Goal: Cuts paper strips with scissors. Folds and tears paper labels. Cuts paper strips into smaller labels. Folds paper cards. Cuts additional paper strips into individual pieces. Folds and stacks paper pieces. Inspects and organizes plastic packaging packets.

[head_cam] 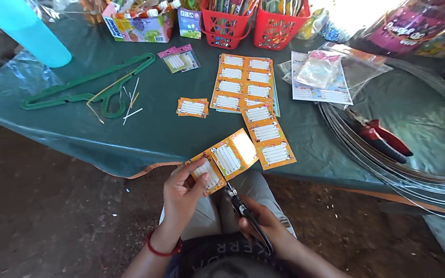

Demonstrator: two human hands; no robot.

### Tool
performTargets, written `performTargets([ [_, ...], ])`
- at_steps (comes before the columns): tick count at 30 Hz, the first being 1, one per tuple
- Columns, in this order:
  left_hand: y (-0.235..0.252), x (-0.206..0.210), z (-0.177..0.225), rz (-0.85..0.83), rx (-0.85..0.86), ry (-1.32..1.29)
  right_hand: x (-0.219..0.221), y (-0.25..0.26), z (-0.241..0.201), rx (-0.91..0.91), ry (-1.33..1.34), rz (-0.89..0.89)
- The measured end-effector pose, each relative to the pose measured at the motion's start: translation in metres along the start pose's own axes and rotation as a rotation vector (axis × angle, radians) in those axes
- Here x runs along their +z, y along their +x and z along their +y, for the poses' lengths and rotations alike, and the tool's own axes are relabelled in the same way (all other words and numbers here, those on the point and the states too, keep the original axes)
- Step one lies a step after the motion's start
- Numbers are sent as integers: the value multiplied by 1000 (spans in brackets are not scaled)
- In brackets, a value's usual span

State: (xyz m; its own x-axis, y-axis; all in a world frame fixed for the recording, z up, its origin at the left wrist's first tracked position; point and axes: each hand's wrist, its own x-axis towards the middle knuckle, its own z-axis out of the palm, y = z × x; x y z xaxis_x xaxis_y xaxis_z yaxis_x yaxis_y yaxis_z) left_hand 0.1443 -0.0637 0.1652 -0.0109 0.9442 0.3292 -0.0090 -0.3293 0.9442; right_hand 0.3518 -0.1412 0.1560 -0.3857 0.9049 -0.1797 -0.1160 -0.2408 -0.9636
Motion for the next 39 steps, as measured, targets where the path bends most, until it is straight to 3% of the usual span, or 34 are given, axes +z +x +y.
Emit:
performTargets([
  [39,32,-2,0,19,-19,32,-2,43,-21,18,-84,42],
])
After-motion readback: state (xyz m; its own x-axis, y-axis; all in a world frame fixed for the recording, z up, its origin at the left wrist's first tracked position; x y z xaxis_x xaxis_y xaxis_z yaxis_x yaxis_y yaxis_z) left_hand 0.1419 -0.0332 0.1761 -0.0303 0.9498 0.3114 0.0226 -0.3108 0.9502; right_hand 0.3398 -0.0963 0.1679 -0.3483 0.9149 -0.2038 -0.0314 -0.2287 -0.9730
